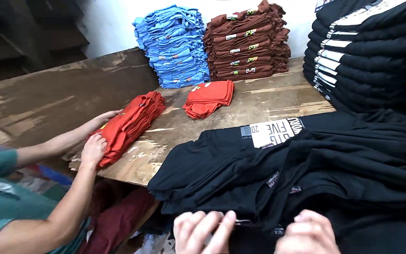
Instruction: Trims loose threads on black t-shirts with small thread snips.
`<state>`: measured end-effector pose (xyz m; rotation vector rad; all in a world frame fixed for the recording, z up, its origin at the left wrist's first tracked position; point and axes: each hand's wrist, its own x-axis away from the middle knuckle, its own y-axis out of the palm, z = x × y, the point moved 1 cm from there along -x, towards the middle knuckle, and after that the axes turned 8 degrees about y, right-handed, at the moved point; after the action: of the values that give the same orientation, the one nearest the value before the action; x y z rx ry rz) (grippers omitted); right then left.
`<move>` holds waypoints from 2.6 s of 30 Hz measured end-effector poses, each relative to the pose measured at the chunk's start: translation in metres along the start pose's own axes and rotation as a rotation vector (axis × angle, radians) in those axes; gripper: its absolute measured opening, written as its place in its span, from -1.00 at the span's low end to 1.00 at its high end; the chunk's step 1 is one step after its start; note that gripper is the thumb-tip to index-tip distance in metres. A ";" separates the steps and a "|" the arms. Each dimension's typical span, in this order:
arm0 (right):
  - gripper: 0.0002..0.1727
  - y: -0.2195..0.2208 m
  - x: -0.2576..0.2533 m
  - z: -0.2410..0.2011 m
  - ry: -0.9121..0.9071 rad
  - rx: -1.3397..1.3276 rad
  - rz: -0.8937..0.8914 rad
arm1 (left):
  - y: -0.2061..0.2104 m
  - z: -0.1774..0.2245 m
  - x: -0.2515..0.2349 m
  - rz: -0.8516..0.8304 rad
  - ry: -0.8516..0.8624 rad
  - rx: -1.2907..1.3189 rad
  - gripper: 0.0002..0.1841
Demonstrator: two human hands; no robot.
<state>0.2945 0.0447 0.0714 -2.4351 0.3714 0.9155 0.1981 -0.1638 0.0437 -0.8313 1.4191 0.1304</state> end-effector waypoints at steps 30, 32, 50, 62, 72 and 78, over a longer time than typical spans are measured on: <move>-0.91 0.059 0.016 0.024 0.237 -0.287 0.396 | -0.010 0.025 -0.027 -0.265 -0.155 0.237 -0.84; -0.88 0.058 0.014 0.030 0.146 -0.202 0.356 | -0.010 0.021 -0.026 -0.255 -0.157 0.234 -0.85; -0.83 0.064 0.006 0.034 0.070 0.150 0.281 | -0.017 -0.009 -0.013 -0.122 -0.334 0.242 -0.68; -0.83 0.047 0.016 0.026 0.135 -0.386 0.250 | -0.007 0.005 -0.012 -0.204 -0.196 0.352 -0.81; -0.91 0.055 0.007 0.030 0.052 -0.066 0.298 | -0.016 -0.009 -0.010 -0.167 -0.303 0.360 -0.85; -0.93 0.062 0.013 0.026 0.122 -0.010 0.351 | -0.008 0.004 -0.012 -0.228 -0.207 0.415 -0.82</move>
<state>0.2641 0.0069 0.0237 -2.4855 0.8613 0.9108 0.2034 -0.1620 0.0576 -0.6079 1.0962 -0.2401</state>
